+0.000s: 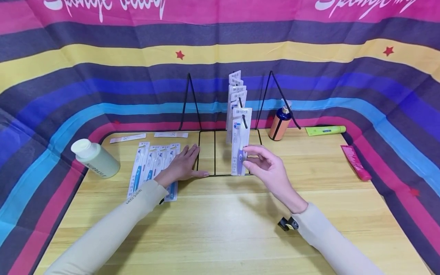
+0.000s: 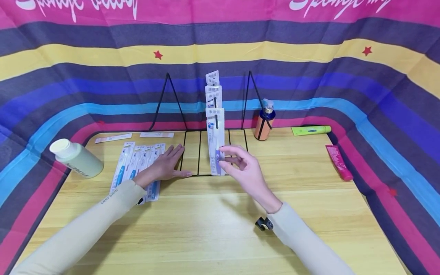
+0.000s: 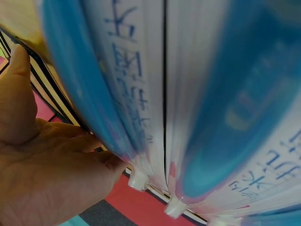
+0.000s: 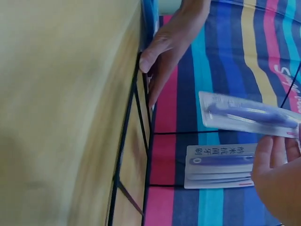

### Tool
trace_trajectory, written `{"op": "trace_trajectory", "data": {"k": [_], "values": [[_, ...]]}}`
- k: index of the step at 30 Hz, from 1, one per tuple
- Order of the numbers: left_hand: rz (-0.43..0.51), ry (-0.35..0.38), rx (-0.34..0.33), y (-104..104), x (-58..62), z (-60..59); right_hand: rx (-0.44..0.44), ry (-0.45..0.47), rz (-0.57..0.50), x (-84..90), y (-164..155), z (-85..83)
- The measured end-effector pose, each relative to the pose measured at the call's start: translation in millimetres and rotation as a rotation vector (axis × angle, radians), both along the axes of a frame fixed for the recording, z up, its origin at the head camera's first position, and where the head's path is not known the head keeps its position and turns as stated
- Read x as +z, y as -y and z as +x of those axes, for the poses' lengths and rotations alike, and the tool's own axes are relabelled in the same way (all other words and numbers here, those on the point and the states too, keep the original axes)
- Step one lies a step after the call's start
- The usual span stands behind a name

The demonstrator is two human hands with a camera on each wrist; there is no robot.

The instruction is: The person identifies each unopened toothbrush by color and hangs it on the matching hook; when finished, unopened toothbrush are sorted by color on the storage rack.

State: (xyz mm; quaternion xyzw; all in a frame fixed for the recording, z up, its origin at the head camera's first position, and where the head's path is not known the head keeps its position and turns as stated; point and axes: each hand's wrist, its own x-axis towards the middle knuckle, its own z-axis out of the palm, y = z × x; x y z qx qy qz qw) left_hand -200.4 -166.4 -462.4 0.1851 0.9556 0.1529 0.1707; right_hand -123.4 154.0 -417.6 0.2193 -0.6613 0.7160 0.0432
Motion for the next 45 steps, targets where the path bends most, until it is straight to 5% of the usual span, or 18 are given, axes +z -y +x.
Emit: {"op": "trace_trajectory", "data": {"k": [10, 19, 23, 30, 33, 40, 45], "values": [[-0.013, -0.009, -0.003, -3, 1.3, -1.1, -0.005, 0.002, -0.033, -5.5, 6, -42.4], [-0.018, -0.006, 0.002, -4, 1.4, -1.7, 0.012, -0.015, -0.011, -19.1, -11, -60.8], [-0.011, -0.004, 0.001, -5, 2.8, 0.0, -0.022, 0.011, 0.182, -29.1, -34, -71.1], [0.0, 0.0, 0.008, -4, 1.2, 1.1, 0.022, 0.046, 0.858, -41.3, -80, -86.6], [0.005, 0.002, 0.01, -3, 1.4, 1.6, 0.052, 0.033, 1.049, -46.3, -89, -87.2], [0.106, -0.043, 0.02, 2, 4.7, 14.7, 0.084, 0.051, 1.23, -53.7, -94, -84.2], [0.23, -0.158, 0.043, 12, 8.0, 32.3, 0.077, 0.034, 1.264, -57.0, -94, -83.0]]}}
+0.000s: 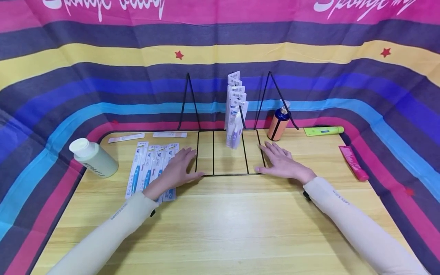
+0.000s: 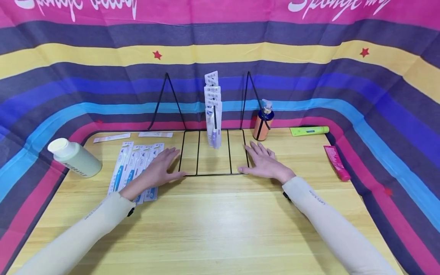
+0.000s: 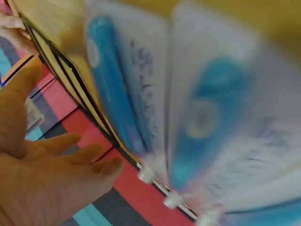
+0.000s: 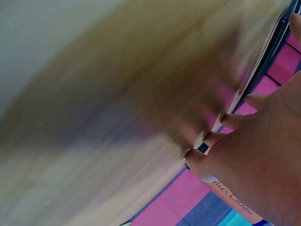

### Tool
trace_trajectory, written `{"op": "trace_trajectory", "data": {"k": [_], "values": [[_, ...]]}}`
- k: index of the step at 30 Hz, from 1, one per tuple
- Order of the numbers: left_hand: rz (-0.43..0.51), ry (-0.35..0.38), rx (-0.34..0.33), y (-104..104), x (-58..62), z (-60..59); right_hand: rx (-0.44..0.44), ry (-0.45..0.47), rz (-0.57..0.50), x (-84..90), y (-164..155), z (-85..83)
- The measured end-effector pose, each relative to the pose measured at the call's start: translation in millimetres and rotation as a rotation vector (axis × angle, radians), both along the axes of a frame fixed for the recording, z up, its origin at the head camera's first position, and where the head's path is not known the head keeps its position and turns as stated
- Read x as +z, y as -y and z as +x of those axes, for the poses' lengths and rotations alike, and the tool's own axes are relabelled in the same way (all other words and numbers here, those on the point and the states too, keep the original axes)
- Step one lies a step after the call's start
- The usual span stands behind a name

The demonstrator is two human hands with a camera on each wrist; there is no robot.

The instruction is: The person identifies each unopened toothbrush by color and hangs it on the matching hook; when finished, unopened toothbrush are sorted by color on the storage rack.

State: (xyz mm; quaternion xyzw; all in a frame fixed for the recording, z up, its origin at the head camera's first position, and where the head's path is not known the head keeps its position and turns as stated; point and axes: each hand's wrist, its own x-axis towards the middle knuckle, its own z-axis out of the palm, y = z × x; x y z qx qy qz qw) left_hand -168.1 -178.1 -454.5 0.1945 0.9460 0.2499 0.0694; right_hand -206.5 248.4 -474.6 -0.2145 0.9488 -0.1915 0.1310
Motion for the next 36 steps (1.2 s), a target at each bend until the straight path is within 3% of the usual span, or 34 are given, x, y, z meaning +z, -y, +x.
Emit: {"op": "trace_trajectory", "data": {"k": [4, 8, 13, 18, 22, 27, 32, 36], "values": [[0.104, -0.059, 0.051, 18, 4.3, 14.8, 0.004, -0.005, 0.007, 0.1, 0, 0.1], [0.188, -0.049, 0.152, 44, 8.1, 29.6, 0.014, 0.001, 0.007, 2.3, 0, 1.3], [0.214, -0.072, 0.297, 79, 9.4, 42.6, 0.022, 0.015, 0.012, 5.5, 0, 1.9], [0.216, -0.027, 0.446, 108, 7.2, 49.6, 0.025, 0.025, 0.015, 6.3, 0, 0.4], [0.235, 0.026, 0.523, 124, 3.4, 50.7, 0.025, 0.022, 0.013, 6.2, -1, -0.4], [0.217, 0.054, 0.562, 137, -1.1, 49.2, 0.026, 0.022, 0.013, 4.3, -1, -1.7], [0.219, 0.072, 0.524, 143, -0.4, 44.9, 0.018, 0.019, 0.017, 2.4, -2, -1.6], [0.273, 0.156, 0.512, 144, 3.3, 41.7, 0.019, 0.02, 0.006, 2.5, -3, -0.3]]}}
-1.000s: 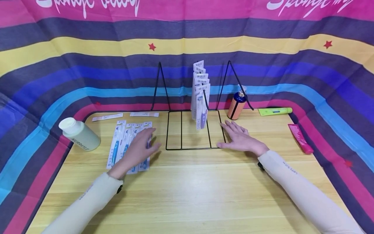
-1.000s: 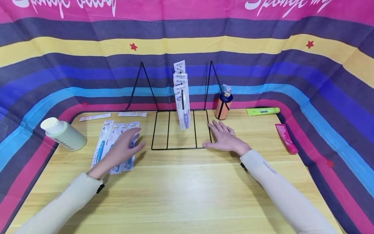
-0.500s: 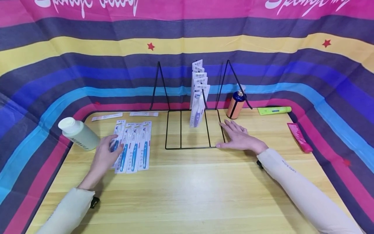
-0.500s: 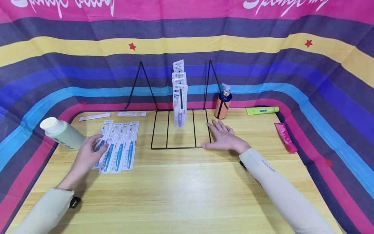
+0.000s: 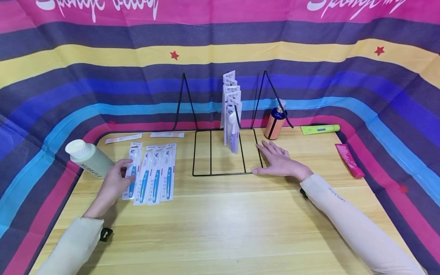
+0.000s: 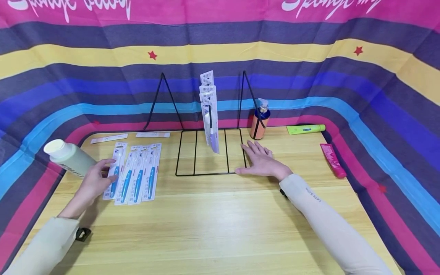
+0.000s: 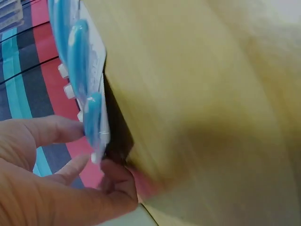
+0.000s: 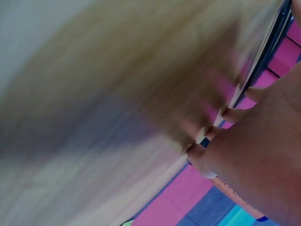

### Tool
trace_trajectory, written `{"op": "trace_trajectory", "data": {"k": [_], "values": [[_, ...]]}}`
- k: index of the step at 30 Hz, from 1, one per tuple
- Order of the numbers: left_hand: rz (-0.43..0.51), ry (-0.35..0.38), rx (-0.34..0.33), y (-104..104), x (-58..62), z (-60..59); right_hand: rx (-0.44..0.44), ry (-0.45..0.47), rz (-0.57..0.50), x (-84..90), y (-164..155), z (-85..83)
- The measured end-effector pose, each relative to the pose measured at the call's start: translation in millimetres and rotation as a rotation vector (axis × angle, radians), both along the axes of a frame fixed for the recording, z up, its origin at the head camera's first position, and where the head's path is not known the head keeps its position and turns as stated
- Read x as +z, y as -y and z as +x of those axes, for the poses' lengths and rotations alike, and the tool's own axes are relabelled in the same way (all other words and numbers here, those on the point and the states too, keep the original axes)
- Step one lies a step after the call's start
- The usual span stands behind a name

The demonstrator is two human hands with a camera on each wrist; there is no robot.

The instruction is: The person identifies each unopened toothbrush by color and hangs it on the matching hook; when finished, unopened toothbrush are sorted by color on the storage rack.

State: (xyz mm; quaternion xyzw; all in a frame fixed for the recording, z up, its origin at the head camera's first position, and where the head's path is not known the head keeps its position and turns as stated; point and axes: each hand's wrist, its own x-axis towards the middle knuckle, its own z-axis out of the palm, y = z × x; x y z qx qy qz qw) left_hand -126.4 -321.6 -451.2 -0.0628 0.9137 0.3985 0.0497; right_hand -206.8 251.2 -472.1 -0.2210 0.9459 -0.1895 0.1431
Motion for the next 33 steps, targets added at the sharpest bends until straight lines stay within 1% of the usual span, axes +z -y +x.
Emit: {"op": "trace_trajectory", "data": {"k": [4, 6, 7, 12, 14, 16, 18, 22, 25, 28, 33], "values": [[0.074, 0.086, 0.015, 1, 2.9, -1.8, 0.001, 0.003, 0.0, 0.3, 0, -0.1], [0.09, 0.092, 0.03, 1, 2.9, -2.1, -0.001, 0.005, 0.001, 0.0, 0, -0.1], [0.09, 0.084, 0.04, 1, 2.9, -1.9, -0.002, 0.008, 0.002, 0.0, 1, -0.1], [0.071, -0.027, 0.116, 2, -1.0, 2.4, 0.0, 0.009, 0.002, -0.4, 1, -0.1], [0.065, -0.068, 0.134, 4, -1.4, 3.9, 0.001, 0.01, 0.003, -0.6, 0, -0.2], [0.067, -0.104, 0.137, 3, 0.4, 3.8, 0.003, 0.011, 0.002, -0.9, 0, -0.4], [0.072, -0.147, 0.127, 2, 3.6, 3.0, 0.003, 0.011, 0.001, -0.6, -1, -0.3], [0.053, -0.228, 0.087, -5, 12.5, 2.7, 0.001, 0.007, 0.006, 0.0, -1, 0.7], [0.06, -0.272, 0.061, -11, 18.4, 3.9, 0.002, 0.008, 0.007, 0.7, -1, 0.8], [0.11, -0.322, 0.041, -20, 21.0, 6.1, 0.007, 0.012, 0.006, 1.0, 0, 0.4], [0.228, -0.412, 0.01, -39, 21.8, 9.8, 0.009, 0.011, 0.018, 0.9, 0, -0.3]]}}
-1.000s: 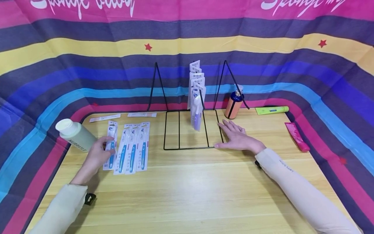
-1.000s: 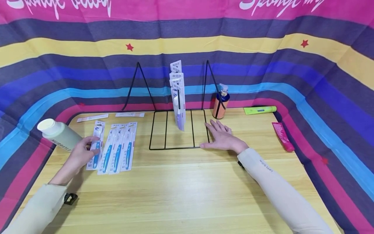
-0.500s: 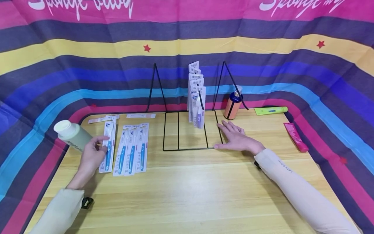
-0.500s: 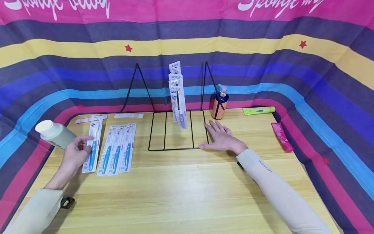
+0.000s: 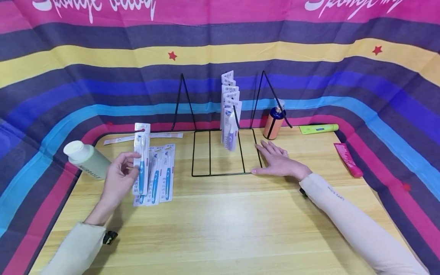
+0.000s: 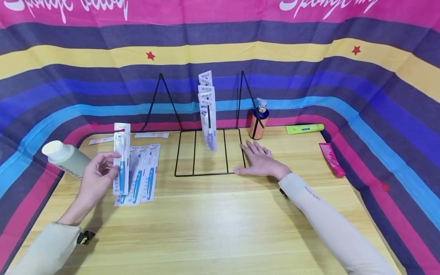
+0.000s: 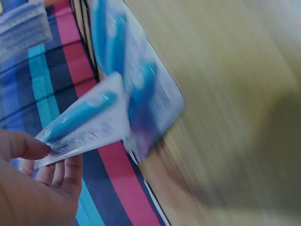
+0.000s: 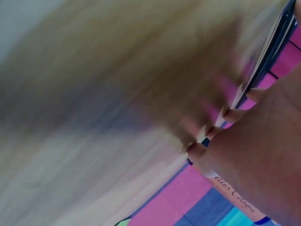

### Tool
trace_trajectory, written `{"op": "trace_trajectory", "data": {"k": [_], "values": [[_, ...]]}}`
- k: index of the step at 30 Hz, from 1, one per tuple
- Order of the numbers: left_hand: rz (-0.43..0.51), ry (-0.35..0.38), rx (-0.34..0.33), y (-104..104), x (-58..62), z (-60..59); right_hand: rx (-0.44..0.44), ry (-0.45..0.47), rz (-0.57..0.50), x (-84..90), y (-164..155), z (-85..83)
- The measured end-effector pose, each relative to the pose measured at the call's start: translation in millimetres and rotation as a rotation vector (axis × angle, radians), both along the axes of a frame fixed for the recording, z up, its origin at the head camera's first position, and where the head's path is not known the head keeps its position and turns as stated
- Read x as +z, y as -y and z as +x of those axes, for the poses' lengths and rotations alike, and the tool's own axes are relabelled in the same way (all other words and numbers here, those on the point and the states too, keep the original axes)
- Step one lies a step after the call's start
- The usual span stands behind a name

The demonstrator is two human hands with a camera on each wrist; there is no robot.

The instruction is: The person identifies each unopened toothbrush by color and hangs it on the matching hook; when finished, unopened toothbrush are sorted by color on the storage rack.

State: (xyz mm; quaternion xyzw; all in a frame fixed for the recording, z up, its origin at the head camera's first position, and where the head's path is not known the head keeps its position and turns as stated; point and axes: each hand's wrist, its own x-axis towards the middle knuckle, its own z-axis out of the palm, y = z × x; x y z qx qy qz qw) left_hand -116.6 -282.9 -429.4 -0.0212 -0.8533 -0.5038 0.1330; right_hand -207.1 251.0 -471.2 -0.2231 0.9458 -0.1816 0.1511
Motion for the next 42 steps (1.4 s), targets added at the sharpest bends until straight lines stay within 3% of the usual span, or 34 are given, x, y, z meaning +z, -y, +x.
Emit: {"op": "trace_trajectory", "data": {"k": [12, 18, 25, 30, 36, 42], "values": [[0.228, -0.159, -0.118, -38, 18.7, 13.7, -0.001, 0.002, -0.011, 0.2, 0, 0.2], [0.386, -0.303, -0.286, -57, 25.6, 23.2, 0.001, 0.002, -0.009, -0.9, 0, -0.1], [0.395, -0.485, -0.418, -75, 27.0, 25.8, 0.001, 0.007, -0.025, 0.4, 0, 0.7], [0.334, -0.496, -0.431, -83, 29.2, 21.0, 0.0, 0.005, -0.018, -0.6, 0, 0.6], [0.245, -0.43, -0.38, -88, 28.1, 14.5, 0.003, 0.01, -0.019, -2.0, -1, 0.4], [0.249, -0.401, -0.343, -93, 22.6, 0.5, 0.005, 0.012, -0.016, -0.5, -1, 0.1]]}}
